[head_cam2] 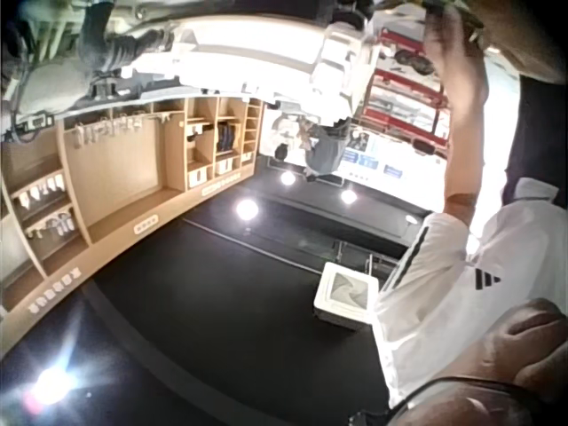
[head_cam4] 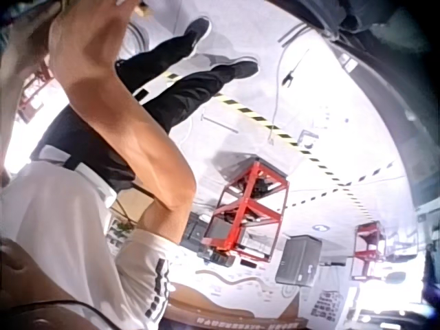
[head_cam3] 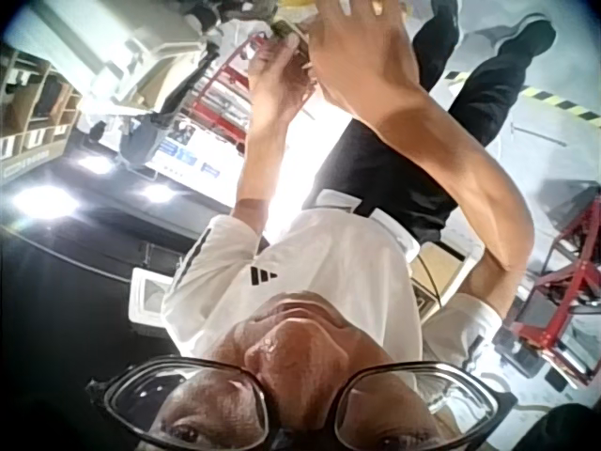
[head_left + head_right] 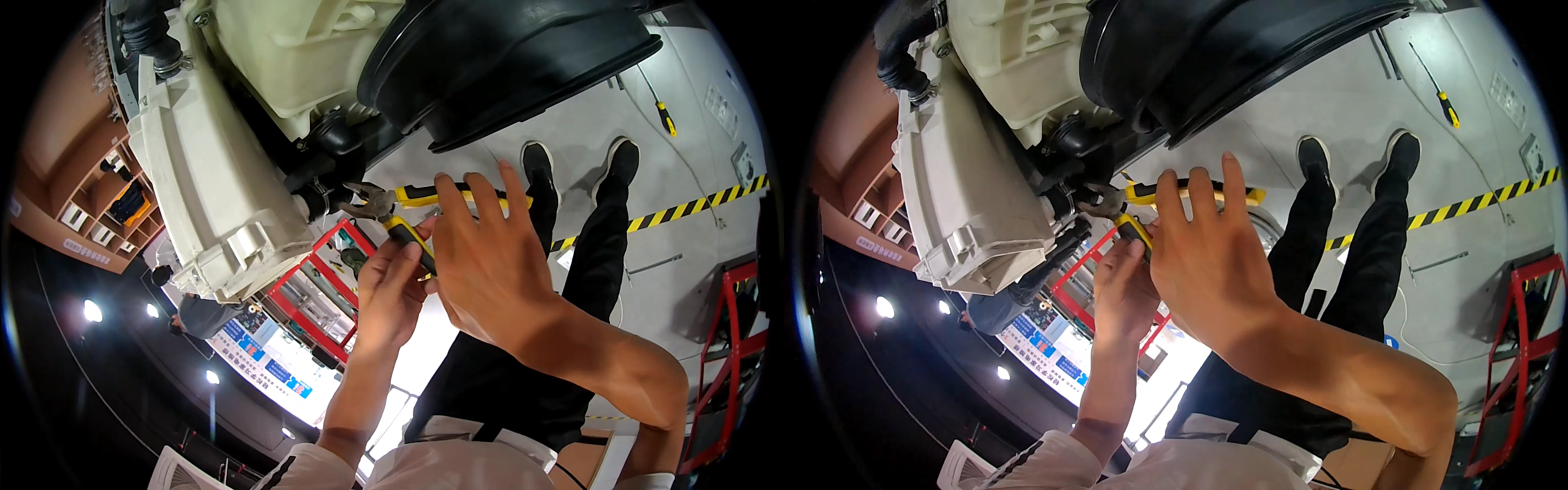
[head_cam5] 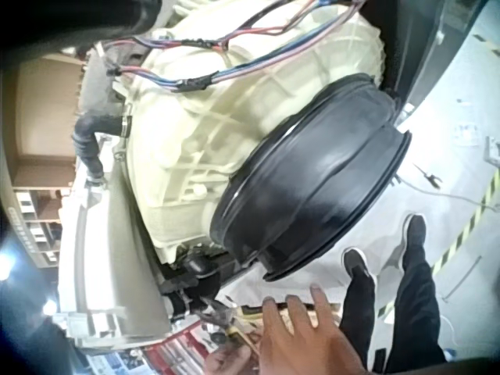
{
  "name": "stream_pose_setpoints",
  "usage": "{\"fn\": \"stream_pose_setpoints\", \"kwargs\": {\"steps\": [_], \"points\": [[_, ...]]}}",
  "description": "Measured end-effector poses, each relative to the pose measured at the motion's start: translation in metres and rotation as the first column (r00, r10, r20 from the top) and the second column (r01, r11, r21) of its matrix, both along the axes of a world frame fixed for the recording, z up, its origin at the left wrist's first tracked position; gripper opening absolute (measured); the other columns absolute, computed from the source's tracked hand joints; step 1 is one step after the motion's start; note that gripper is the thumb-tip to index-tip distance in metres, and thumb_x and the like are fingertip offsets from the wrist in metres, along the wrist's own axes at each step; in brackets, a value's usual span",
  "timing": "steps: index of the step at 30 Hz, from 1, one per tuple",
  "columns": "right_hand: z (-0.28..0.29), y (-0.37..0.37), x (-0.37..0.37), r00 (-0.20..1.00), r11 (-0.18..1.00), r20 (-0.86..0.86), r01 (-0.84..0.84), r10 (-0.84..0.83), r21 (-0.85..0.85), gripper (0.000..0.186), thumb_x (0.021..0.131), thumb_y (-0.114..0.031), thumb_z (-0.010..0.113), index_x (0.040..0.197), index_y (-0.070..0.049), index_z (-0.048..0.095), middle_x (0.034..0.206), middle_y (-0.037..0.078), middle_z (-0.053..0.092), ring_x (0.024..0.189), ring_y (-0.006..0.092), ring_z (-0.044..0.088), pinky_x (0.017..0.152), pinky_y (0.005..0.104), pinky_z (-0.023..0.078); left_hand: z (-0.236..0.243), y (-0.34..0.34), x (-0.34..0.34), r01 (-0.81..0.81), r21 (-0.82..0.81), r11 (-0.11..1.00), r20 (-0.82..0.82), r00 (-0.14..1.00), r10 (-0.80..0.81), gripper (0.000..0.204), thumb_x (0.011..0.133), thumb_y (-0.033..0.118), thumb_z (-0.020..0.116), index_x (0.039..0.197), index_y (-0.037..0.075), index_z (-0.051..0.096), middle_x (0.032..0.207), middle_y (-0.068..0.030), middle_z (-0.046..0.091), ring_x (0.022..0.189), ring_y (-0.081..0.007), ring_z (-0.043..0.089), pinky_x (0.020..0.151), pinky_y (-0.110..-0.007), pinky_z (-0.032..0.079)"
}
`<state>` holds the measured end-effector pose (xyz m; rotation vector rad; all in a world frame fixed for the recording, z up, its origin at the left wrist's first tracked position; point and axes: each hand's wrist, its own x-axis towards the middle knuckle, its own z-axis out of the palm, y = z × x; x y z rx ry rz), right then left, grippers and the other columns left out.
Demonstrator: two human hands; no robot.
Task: The person handles the internal wiring and a black hose of a washing machine, then uses a pair of pliers to compress and position a metal clamp on the hose.
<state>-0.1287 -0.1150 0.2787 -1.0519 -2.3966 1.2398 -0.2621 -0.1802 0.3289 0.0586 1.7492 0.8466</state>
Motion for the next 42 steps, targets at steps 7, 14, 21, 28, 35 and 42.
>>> {"fn": "stream_pose_setpoints", "kwargs": {"steps": [7, 14, 21, 28, 35, 42], "points": [[-0.008, 0.025, 0.027, 0.925, 0.951, -0.3, 0.155, -0.235, -0.267, 0.022, 0.076, -0.014, 0.066, 0.088, 0.002, 0.058, 0.096, 0.018, 0.056, 0.085, 0.0303, 0.055, 0.08, 0.0391, 0.041, 0.014, -0.005, -0.004, -0.07, 0.06, 0.996, 0.13, 0.99, 0.062, 0.029, 0.092, 0.013, 0.042, 0.112, -0.008, 0.043, 0.116, -0.0226, 0.05, 0.086, -0.0314, 0.064, 0.069, -0.036, 0.058], [-0.002, 0.065, 0.016, 0.944, 0.981, -0.278, 0.193, -0.179, 0.021, 0.015, 0.07, -0.004, 0.065, 0.079, -0.001, 0.054, 0.08, 0.009, 0.055, 0.072, 0.025, 0.054, 0.067, 0.0331, 0.043, 0.003, -0.001, -0.001, -0.115, 0.237, 0.965, 0.252, 0.966, 0.053, 0.031, 0.094, 0.014, 0.039, 0.117, -0.007, 0.041, 0.117, -0.0236, 0.048, 0.092, -0.0334, 0.062, 0.074, -0.037, 0.057], [0.013, 0.1, -0.009, 0.896, 0.946, -0.428, 0.234, -0.12, 0.223, 0.019, 0.056, -0.009, 0.063, 0.07, -0.005, 0.051, 0.066, 0.005, 0.045, 0.063, 0.0202, 0.047, 0.058, 0.03, 0.039, -0.003, 0.015, 0.001, -0.34, 0.326, 0.882, 0.388, 0.899, 0.203, 0.031, 0.097, 0.012, 0.032, 0.123, -0.005, 0.036, 0.114, -0.0234, 0.052, 0.102, -0.0324, 0.059, 0.084, -0.042, 0.052], [0.01, 0.12, -0.025, 0.823, 0.955, -0.526, 0.289, -0.212, 0.067, 0.017, 0.052, -0.014, 0.06, 0.059, -0.007, 0.047, 0.06, 0.003, 0.041, 0.061, 0.0188, 0.047, 0.053, 0.0296, 0.038, -0.013, 0.023, -0.002, -0.377, 0.402, 0.835, 0.505, 0.852, 0.141, 0.034, 0.097, 0.013, 0.033, 0.126, -0.005, 0.033, 0.12, -0.0209, 0.051, 0.109, -0.0317, 0.055, 0.094, -0.044, 0.047], [-0.002, 0.116, -0.043, 0.698, 0.89, -0.662, 0.445, -0.273, 0.103, 0.015, 0.051, -0.016, 0.058, 0.058, -0.007, 0.047, 0.059, 0.003, 0.042, 0.061, 0.0189, 0.049, 0.051, 0.0304, 0.038, -0.007, 0.012, -0.002, -0.493, 0.283, 0.823, 0.463, 0.821, 0.334, 0.038, 0.096, 0.01, 0.035, 0.132, -0.001, 0.029, 0.132, -0.0167, 0.041, 0.12, -0.028, 0.046, 0.1, -0.042, 0.041], [-0.002, 0.119, -0.04, 0.737, 0.934, -0.637, 0.351, -0.228, 0.072, 0.018, 0.051, -0.018, 0.058, 0.06, -0.006, 0.048, 0.06, 0.004, 0.043, 0.061, 0.02, 0.049, 0.051, 0.0307, 0.039, -0.009, 0.004, -0.009, -0.439, 0.317, 0.841, 0.546, 0.809, 0.217, 0.046, 0.095, 0.013, 0.04, 0.136, 0.002, 0.024, 0.134, -0.0147, 0.041, 0.124, -0.0264, 0.042, 0.103, -0.043, 0.037]]}}
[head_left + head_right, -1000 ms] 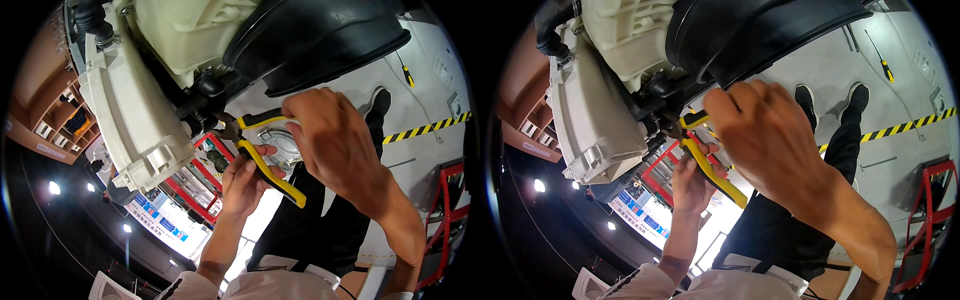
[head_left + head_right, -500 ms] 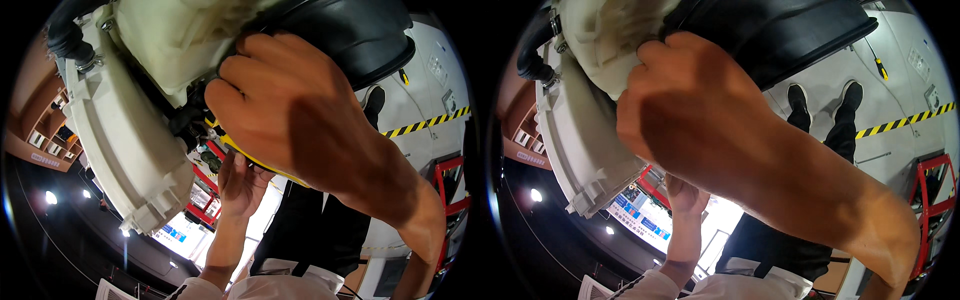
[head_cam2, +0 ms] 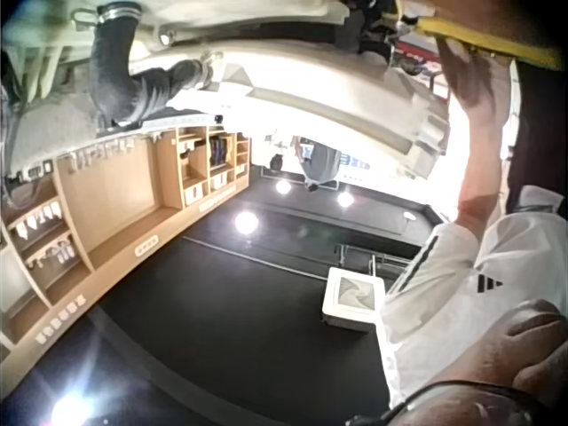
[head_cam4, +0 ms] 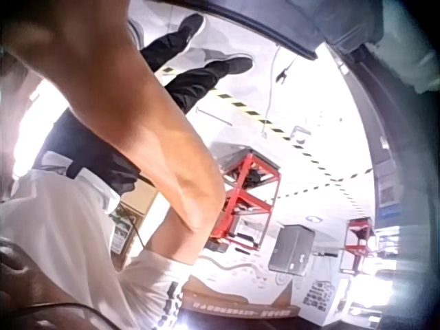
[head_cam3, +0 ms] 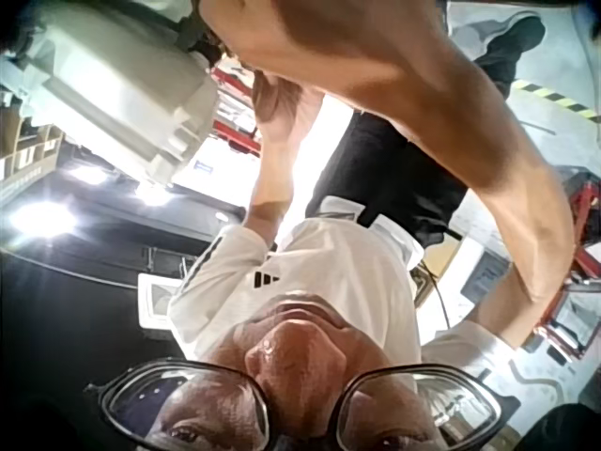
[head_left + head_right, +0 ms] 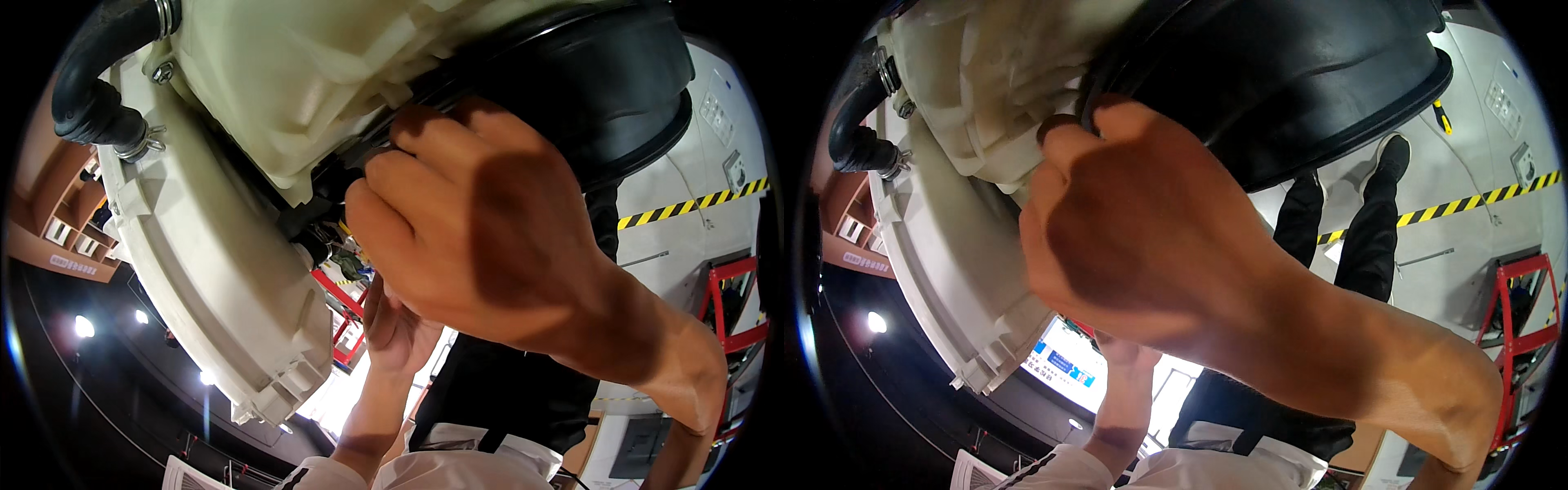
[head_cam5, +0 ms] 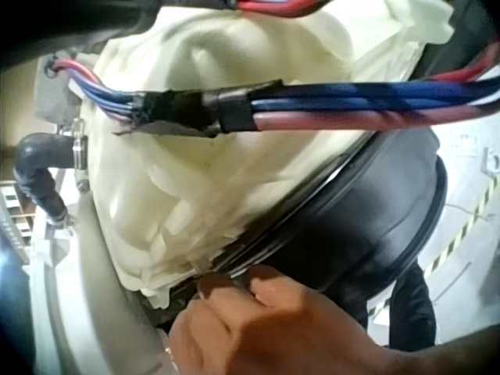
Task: The person handles the internal wiring and a black hose of a washing machine, then uses a pair of pliers to compress and position a metal clamp on the hose.
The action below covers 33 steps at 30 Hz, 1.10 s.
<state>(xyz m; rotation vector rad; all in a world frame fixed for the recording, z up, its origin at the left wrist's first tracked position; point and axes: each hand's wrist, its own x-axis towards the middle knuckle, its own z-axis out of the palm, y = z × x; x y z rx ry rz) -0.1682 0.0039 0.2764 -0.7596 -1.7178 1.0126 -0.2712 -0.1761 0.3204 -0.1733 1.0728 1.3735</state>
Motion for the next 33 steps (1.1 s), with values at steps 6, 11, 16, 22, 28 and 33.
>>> {"fn": "stream_pose_setpoints", "kwargs": {"steps": [6, 11, 16, 22, 28, 33], "points": [[0.013, 0.001, 0.016, 0.967, 0.991, 0.217, -0.129, 0.136, -0.047, 0.026, 0.057, -0.019, 0.062, 0.076, -0.002, 0.057, 0.07, 0.007, 0.047, 0.067, 0.0226, 0.049, 0.055, 0.0333, 0.04, 0.006, 0.013, 0.005, -0.044, -0.183, 0.982, -0.098, 0.995, 0.026, 0.044, 0.094, 0.015, 0.043, 0.134, 0.0, 0.028, 0.128, -0.0145, 0.046, 0.117, -0.0267, 0.049, 0.101, -0.044, 0.038], [0.02, -0.027, 0.045, 0.772, 0.872, 0.415, -0.375, 0.481, -0.314, 0.054, 0.062, -0.031, 0.072, 0.103, 0.002, 0.055, 0.091, 0.014, 0.049, 0.077, 0.0265, 0.051, 0.061, 0.036, 0.043, 0.013, 0.008, 0.007, 0.016, -0.185, 0.983, -0.245, 0.968, -0.062, 0.035, 0.092, 0.015, 0.051, 0.12, -0.003, 0.04, 0.113, -0.0189, 0.055, 0.106, -0.029, 0.056, 0.093, -0.042, 0.045], [0.019, -0.065, 0.058, 0.701, 0.676, 0.296, -0.353, 0.649, -0.648, 0.088, 0.056, -0.041, 0.08, 0.121, 0.004, 0.042, 0.104, 0.021, 0.046, 0.087, 0.0327, 0.052, 0.072, 0.0396, 0.047, 0.018, 0.001, 0.008, 0.157, -0.324, 0.933, -0.267, 0.931, -0.25, 0.033, 0.091, 0.018, 0.054, 0.114, -0.004, 0.045, 0.093, -0.0217, 0.06, 0.09, -0.0318, 0.062, 0.081, -0.038, 0.05], [0.003, -0.09, 0.07, 0.832, 0.715, 0.191, -0.302, 0.521, -0.631, 0.091, 0.059, -0.043, 0.08, 0.124, 0.007, 0.041, 0.097, 0.023, 0.05, 0.084, 0.0319, 0.054, 0.071, 0.0383, 0.049, 0.017, -0.001, 0.013, 0.239, -0.415, 0.878, -0.371, 0.837, -0.403, 0.04, 0.088, 0.029, 0.057, 0.11, -0.003, 0.047, 0.072, -0.0119, 0.057, 0.064, -0.0211, 0.059, 0.056, -0.032, 0.05], [-0.017, -0.107, 0.071, 0.912, 0.735, 0.161, -0.189, 0.377, -0.651, 0.085, 0.062, -0.051, 0.077, 0.115, 0.009, 0.05, 0.084, 0.017, 0.053, 0.059, 0.0249, 0.057, 0.05, 0.027, 0.047, 0.024, -0.002, 0.018, 0.217, -0.421, 0.881, -0.393, 0.832, -0.392, 0.049, 0.089, 0.033, 0.055, 0.113, -0.008, 0.045, 0.064, -0.0084, 0.053, 0.056, -0.0164, 0.055, 0.05, -0.03, 0.046], [-0.015, -0.112, 0.069, 0.905, 0.695, 0.076, -0.265, 0.418, -0.669, 0.096, 0.056, -0.06, 0.076, 0.117, 0.009, 0.05, 0.09, 0.019, 0.05, 0.079, 0.0278, 0.058, 0.064, 0.0326, 0.05, 0.029, -0.01, 0.023, 0.25, -0.471, 0.846, -0.466, 0.744, -0.479, 0.052, 0.085, 0.038, 0.061, 0.111, -0.005, 0.046, 0.068, -0.0117, 0.058, 0.063, -0.0179, 0.06, 0.057, -0.029, 0.049]]}}
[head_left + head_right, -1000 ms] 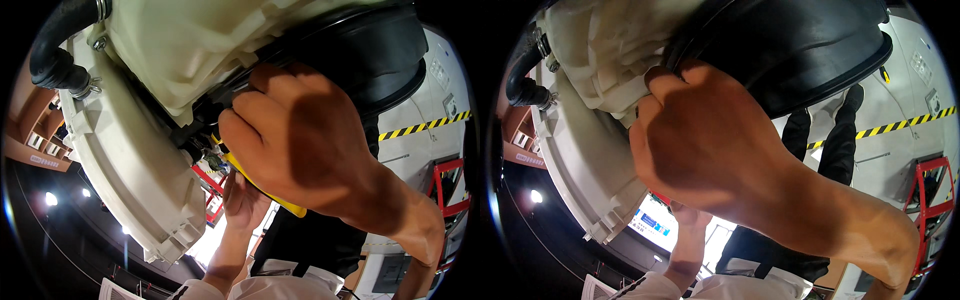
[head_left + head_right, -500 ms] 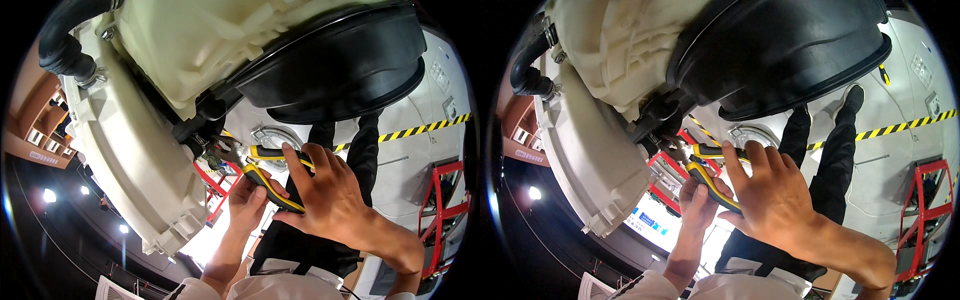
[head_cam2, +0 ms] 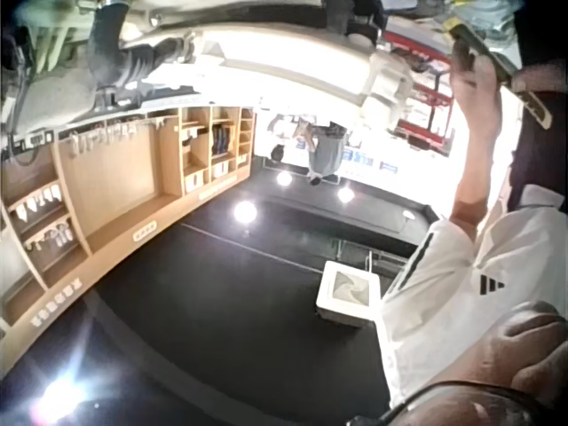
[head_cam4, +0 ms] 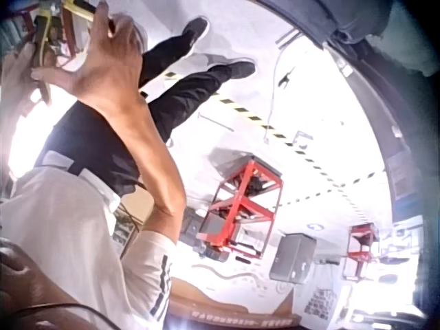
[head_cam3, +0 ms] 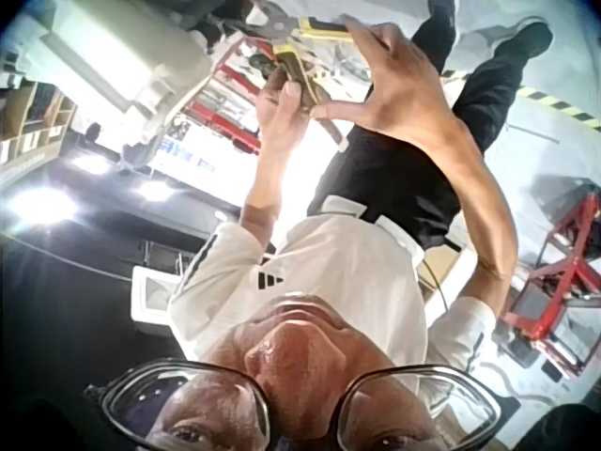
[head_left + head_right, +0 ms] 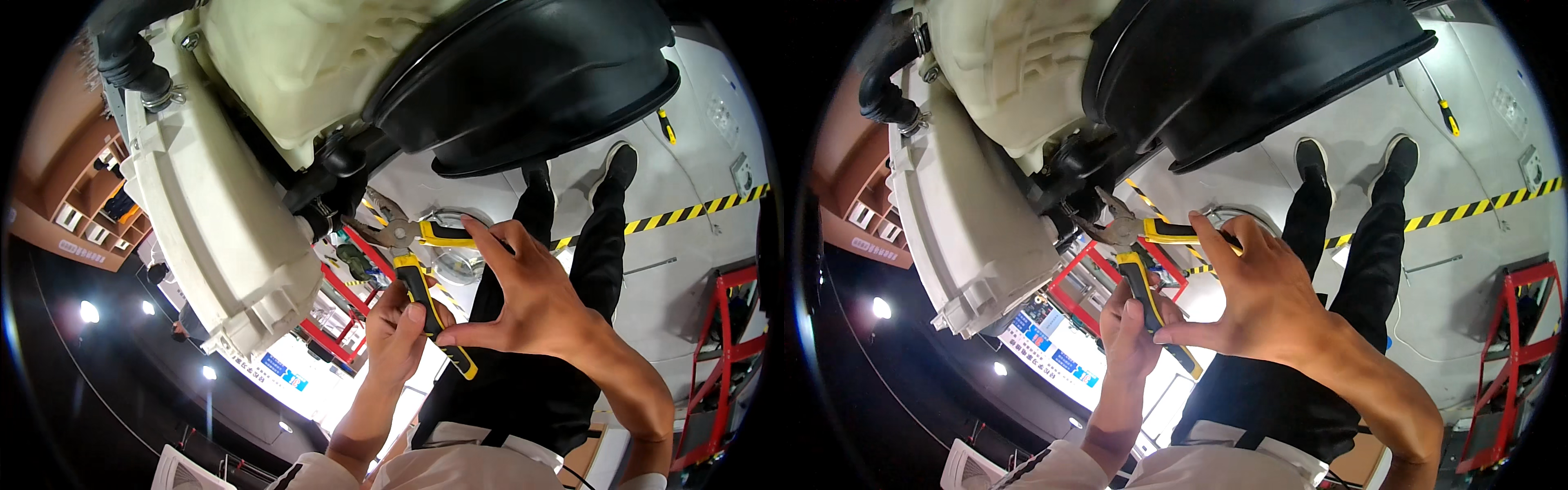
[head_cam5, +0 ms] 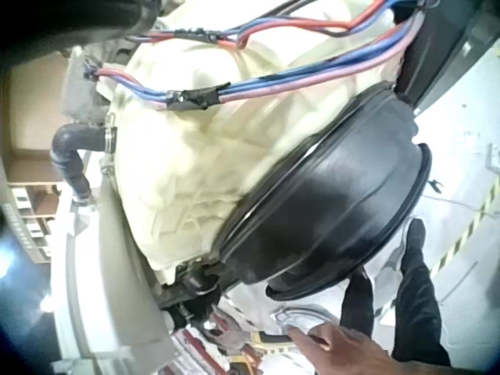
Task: The person handles the internal wiring and a black hose of a washing machine, then uses a pair of pliers to compress and position a metal clamp on the hose.
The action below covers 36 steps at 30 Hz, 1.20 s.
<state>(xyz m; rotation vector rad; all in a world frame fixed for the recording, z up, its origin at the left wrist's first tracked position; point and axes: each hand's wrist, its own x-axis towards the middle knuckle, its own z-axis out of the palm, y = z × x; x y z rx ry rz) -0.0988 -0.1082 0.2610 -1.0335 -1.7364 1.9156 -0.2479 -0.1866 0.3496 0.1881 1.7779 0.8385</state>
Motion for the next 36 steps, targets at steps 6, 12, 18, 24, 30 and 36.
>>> {"fn": "stream_pose_setpoints", "kwargs": {"steps": [6, 12, 18, 24, 30, 36], "points": [[-0.008, -0.013, -0.001, 0.997, 0.997, -0.025, -0.069, 0.068, -0.037, 0.107, 0.053, -0.063, 0.076, 0.126, 0.007, 0.041, 0.097, 0.022, 0.047, 0.087, 0.0328, 0.055, 0.079, 0.0375, 0.047, 0.002, -0.004, -0.005, 0.128, -0.054, 0.99, -0.021, 0.991, -0.129, 0.048, 0.084, 0.034, 0.063, 0.108, -0.005, 0.048, 0.082, -0.0121, 0.059, 0.074, -0.0183, 0.059, 0.068, -0.029, 0.047], [-0.019, -0.019, -0.004, 0.976, 0.936, -0.177, -0.175, 0.125, -0.306, 0.109, 0.05, -0.059, 0.08, 0.127, 0.005, 0.036, 0.101, 0.023, 0.047, 0.095, 0.034, 0.055, 0.08, 0.0364, 0.046, -0.004, -0.031, -0.027, 0.279, -0.041, 0.959, -0.124, 0.951, -0.282, 0.032, 0.089, 0.021, 0.058, 0.109, -0.004, 0.052, 0.092, -0.0055, 0.058, 0.085, -0.0103, 0.052, 0.075, -0.023, 0.041], [-0.029, -0.027, -0.003, 0.968, 0.918, -0.163, -0.235, 0.191, -0.32, 0.113, 0.049, -0.058, 0.081, 0.131, 0.003, 0.032, 0.109, 0.023, 0.046, 0.102, 0.0343, 0.053, 0.086, 0.0365, 0.044, -0.021, -0.015, -0.055, 0.08, -0.014, 0.997, -0.449, 0.89, -0.078, 0.036, 0.089, 0.024, 0.059, 0.116, 0.002, 0.048, 0.111, -0.0063, 0.056, 0.104, -0.0148, 0.053, 0.087, -0.031, 0.043], [-0.033, -0.037, -0.005, 0.965, 0.893, -0.193, -0.239, 0.176, -0.38, 0.114, 0.049, -0.055, 0.082, 0.133, 0.002, 0.03, 0.116, 0.024, 0.044, 0.114, 0.0354, 0.047, 0.093, 0.0361, 0.042, -0.043, -0.018, -0.084, 0.172, 0.097, 0.98, -0.718, 0.695, -0.051, 0.036, 0.087, 0.017, 0.061, 0.117, 0.002, 0.047, 0.117, -0.0077, 0.052, 0.105, -0.0158, 0.054, 0.089, -0.032, 0.045], [-0.035, -0.041, -0.023, 0.974, 0.924, -0.196, -0.175, 0.113, -0.339, 0.111, 0.048, -0.051, 0.084, 0.132, 0.001, 0.033, 0.112, 0.021, 0.047, 0.107, 0.0318, 0.051, 0.089, 0.0329, 0.043, -0.037, -0.012, -0.097, 0.203, -0.021, 0.979, -0.7, 0.696, -0.159, 0.028, 0.087, 0.014, 0.06, 0.108, -0.003, 0.052, 0.1, -0.0077, 0.058, 0.089, -0.0171, 0.059, 0.074, -0.031, 0.051], [-0.067, -0.044, -0.061, 0.959, 0.995, -0.282, -0.05, 0.025, -0.082, 0.106, 0.045, -0.054, 0.084, 0.125, 0.002, 0.041, 0.094, 0.015, 0.048, 0.084, 0.0284, 0.054, 0.072, 0.0328, 0.043, -0.042, -0.015, -0.1, 0.194, 0.048, 0.98, -0.675, 0.73, -0.111, 0.025, 0.089, 0.018, 0.059, 0.105, -0.001, 0.055, 0.097, -0.008, 0.059, 0.082, -0.0172, 0.06, 0.071, -0.031, 0.051]]}}
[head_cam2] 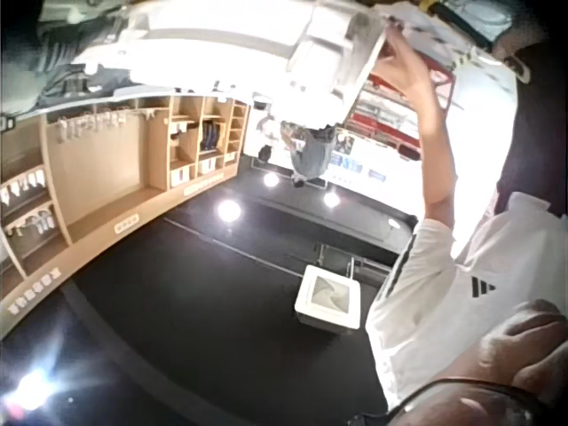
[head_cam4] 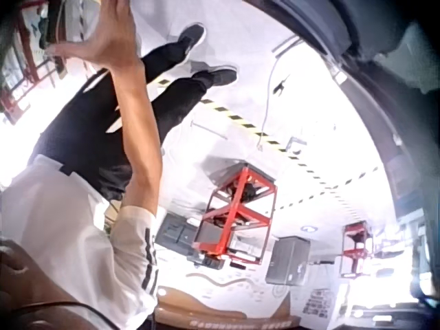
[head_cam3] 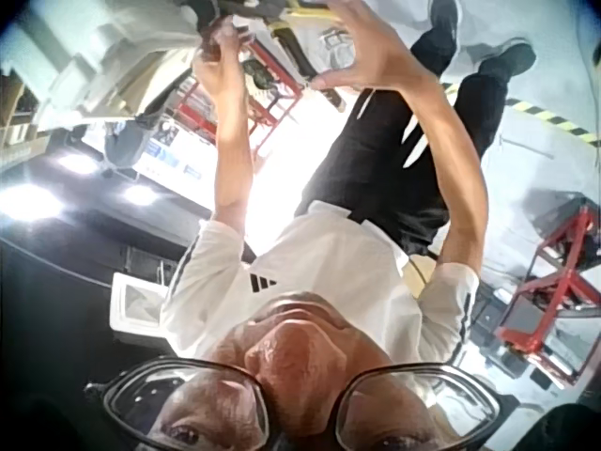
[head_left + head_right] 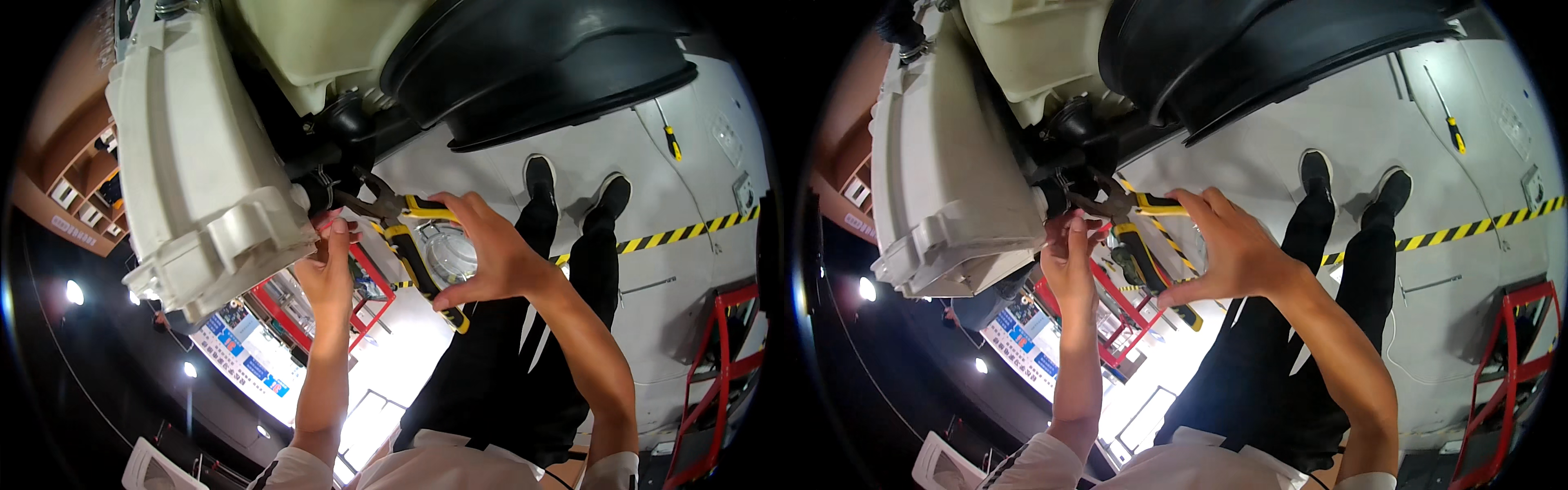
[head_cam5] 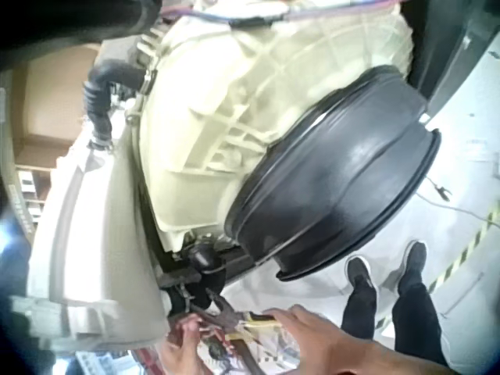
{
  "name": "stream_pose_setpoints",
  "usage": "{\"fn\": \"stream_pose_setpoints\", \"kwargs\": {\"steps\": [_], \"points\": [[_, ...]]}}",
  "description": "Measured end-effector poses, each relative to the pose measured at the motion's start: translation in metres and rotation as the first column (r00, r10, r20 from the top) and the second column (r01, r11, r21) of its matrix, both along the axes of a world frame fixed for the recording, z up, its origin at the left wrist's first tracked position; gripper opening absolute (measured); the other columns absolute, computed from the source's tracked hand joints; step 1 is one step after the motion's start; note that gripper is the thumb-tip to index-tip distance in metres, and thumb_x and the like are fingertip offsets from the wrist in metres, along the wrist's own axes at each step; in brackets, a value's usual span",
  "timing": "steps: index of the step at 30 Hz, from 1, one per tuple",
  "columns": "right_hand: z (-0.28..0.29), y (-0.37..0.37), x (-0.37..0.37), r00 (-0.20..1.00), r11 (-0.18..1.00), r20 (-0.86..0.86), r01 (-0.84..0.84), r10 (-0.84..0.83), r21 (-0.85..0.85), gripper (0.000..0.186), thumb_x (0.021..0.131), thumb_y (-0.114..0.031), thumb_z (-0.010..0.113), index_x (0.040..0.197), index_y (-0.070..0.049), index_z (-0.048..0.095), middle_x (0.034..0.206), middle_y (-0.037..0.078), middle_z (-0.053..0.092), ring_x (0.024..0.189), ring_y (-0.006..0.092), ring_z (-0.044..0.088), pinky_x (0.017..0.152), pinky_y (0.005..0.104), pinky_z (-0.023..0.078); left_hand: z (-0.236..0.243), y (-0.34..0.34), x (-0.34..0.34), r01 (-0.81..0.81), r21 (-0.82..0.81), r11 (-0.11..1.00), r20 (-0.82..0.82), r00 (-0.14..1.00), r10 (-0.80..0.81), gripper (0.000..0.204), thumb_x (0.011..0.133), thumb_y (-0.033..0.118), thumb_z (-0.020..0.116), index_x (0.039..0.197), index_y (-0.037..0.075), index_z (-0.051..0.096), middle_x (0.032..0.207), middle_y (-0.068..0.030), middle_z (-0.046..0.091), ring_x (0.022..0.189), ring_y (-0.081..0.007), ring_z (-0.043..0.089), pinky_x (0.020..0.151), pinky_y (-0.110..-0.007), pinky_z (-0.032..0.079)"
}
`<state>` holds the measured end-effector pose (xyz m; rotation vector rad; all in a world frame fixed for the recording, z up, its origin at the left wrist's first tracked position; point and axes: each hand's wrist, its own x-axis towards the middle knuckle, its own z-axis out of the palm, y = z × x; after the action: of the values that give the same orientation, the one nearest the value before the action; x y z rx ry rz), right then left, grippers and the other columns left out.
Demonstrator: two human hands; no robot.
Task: The person handles the internal wiring and a black hose of a washing machine, then uses a pair of pliers to compress and position a metal clamp on the hose.
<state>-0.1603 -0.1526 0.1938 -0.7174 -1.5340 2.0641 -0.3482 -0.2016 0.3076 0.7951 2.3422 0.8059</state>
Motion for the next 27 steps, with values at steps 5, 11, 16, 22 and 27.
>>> {"fn": "stream_pose_setpoints", "kwargs": {"steps": [5, 11, 16, 22, 27], "points": [[-0.019, 0.014, -0.023, 1.0, 0.993, -0.007, -0.021, 0.022, 0.115, 0.104, 0.046, -0.054, 0.083, 0.125, -0.001, 0.042, 0.097, 0.017, 0.05, 0.091, 0.0316, 0.052, 0.081, 0.036, 0.042, 0.006, 0.0, 0.023, -0.158, 0.087, 0.984, 0.386, 0.916, 0.113, 0.037, 0.093, 0.031, 0.049, 0.115, 0.002, 0.047, 0.104, -0.0117, 0.056, 0.093, -0.0193, 0.057, 0.078, -0.034, 0.049], [-0.023, 0.035, -0.027, 0.998, 0.978, 0.027, -0.066, 0.061, 0.198, 0.108, 0.042, -0.048, 0.085, 0.129, -0.006, 0.037, 0.108, 0.016, 0.049, 0.099, 0.0315, 0.049, 0.088, 0.037, 0.039, -0.001, 0.0, 0.063, 0.028, -0.084, 0.996, 0.49, 0.871, 0.017, 0.032, 0.095, 0.021, 0.047, 0.117, -0.002, 0.045, 0.101, -0.0113, 0.059, 0.085, -0.0125, 0.056, 0.075, -0.026, 0.045], [-0.015, 0.039, -0.023, 0.989, 0.964, 0.086, -0.141, 0.124, 0.227, 0.114, 0.044, -0.054, 0.083, 0.134, -0.003, 0.033, 0.108, 0.019, 0.049, 0.102, 0.034, 0.047, 0.092, 0.0368, 0.037, -0.002, 0.0, 0.065, -0.107, -0.125, 0.986, 0.518, 0.841, 0.157, 0.029, 0.094, 0.017, 0.047, 0.115, -0.002, 0.045, 0.09, -0.0105, 0.062, 0.071, -0.0067, 0.053, 0.062, -0.02, 0.04], [-0.006, 0.047, -0.019, 0.983, 0.965, 0.047, -0.184, 0.179, 0.187, 0.121, 0.048, -0.065, 0.076, 0.138, -0.002, 0.027, 0.116, 0.032, 0.045, 0.11, 0.0453, 0.045, 0.1, 0.0427, 0.032, 0.006, 0.002, 0.069, -0.131, -0.061, 0.989, 0.571, 0.809, 0.142, 0.032, 0.094, 0.022, 0.047, 0.116, -0.002, 0.044, 0.095, -0.0139, 0.062, 0.08, -0.012, 0.058, 0.067, -0.023, 0.046], [0.025, 0.061, 0.003, 0.989, 0.965, 0.128, -0.101, 0.071, 0.244, 0.106, 0.05, -0.057, 0.079, 0.128, 0.005, 0.041, 0.104, 0.027, 0.05, 0.098, 0.0356, 0.052, 0.088, 0.0393, 0.039, 0.013, 0.008, 0.076, -0.145, -0.035, 0.989, 0.679, 0.722, 0.13, 0.034, 0.096, 0.023, 0.043, 0.119, -0.002, 0.04, 0.107, -0.018, 0.057, 0.092, -0.022, 0.059, 0.078, -0.031, 0.051]]}}
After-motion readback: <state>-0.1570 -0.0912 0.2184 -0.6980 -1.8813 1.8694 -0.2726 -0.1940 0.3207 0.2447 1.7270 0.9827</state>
